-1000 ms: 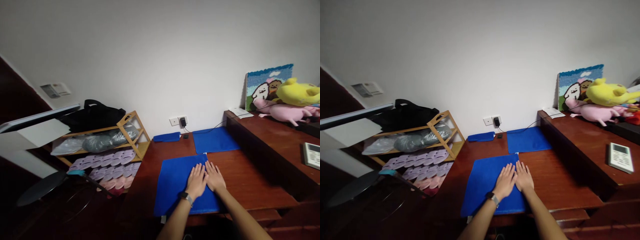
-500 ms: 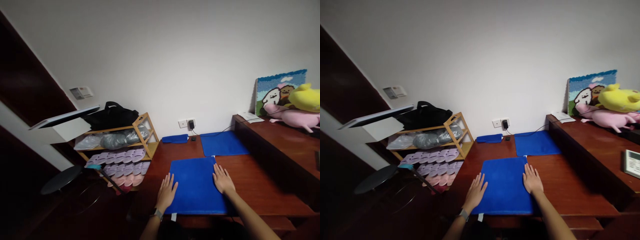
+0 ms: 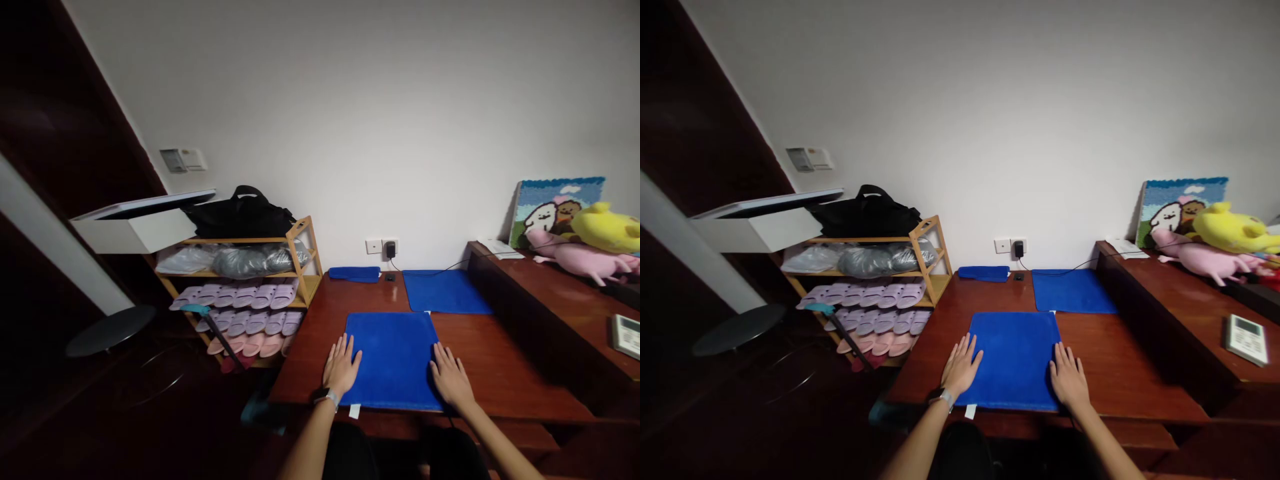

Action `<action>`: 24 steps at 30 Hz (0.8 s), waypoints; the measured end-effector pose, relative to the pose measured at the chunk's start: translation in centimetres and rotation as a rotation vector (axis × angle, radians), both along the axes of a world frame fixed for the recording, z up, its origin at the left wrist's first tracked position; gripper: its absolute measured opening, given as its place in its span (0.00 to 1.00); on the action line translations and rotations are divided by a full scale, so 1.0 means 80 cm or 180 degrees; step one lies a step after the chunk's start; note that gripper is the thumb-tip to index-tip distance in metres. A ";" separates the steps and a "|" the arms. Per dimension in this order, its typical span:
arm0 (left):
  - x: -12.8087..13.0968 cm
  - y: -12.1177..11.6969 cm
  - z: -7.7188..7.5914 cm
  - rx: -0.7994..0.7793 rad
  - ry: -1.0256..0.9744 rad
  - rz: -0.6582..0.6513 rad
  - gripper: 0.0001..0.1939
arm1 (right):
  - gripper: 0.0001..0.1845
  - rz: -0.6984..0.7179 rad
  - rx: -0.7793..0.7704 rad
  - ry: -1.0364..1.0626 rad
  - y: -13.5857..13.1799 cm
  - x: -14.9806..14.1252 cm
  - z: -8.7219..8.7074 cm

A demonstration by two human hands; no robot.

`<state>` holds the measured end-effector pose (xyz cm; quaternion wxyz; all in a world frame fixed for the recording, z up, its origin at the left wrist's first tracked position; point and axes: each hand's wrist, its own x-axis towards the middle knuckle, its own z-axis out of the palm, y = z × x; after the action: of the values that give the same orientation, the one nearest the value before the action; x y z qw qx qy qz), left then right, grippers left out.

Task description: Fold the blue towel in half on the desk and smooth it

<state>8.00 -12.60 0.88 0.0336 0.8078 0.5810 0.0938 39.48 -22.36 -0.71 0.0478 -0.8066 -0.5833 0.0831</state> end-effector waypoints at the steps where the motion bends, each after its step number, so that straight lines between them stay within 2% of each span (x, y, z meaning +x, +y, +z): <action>1: 0.001 0.000 -0.001 0.0008 -0.0013 0.0006 0.36 | 0.37 0.0016 -0.0038 0.0000 -0.009 -0.001 -0.003; 6: 0.001 0.001 0.003 -0.0052 -0.0038 -0.0014 0.36 | 0.38 0.0112 -0.0068 -0.0157 -0.028 -0.005 0.000; 11: 0.000 0.005 0.023 -0.0362 0.0203 -0.0086 0.39 | 0.37 0.0152 -0.0032 -0.0059 -0.026 -0.007 0.008; 13: 0.023 -0.001 0.030 -0.0180 0.0236 -0.0110 0.38 | 0.37 0.0139 -0.0014 -0.0017 -0.026 -0.007 0.009; 15: 0.068 -0.016 0.030 0.0075 0.0149 -0.0351 0.37 | 0.37 0.0120 -0.0020 0.0000 -0.027 -0.007 0.010; 18: 0.155 -0.050 0.019 0.0142 -0.0139 -0.1107 0.36 | 0.37 0.0130 -0.0015 0.0011 -0.028 -0.007 0.014; 20: 0.201 -0.070 0.007 0.0063 -0.0304 -0.1305 0.36 | 0.36 0.0188 -0.0029 -0.0005 -0.028 -0.007 0.015; 22: 0.220 -0.081 -0.003 0.0004 -0.0378 -0.1295 0.36 | 0.36 0.0226 -0.0061 -0.0052 -0.028 -0.007 0.012; 24: 0.209 -0.081 -0.007 -0.0007 -0.0344 -0.1261 0.35 | 0.36 0.0202 -0.0076 -0.0109 -0.028 -0.007 0.008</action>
<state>24.71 -19.12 0.29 0.0834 0.9000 0.4082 0.1279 38.95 -24.56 -0.06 0.0255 -0.7895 -0.6083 0.0778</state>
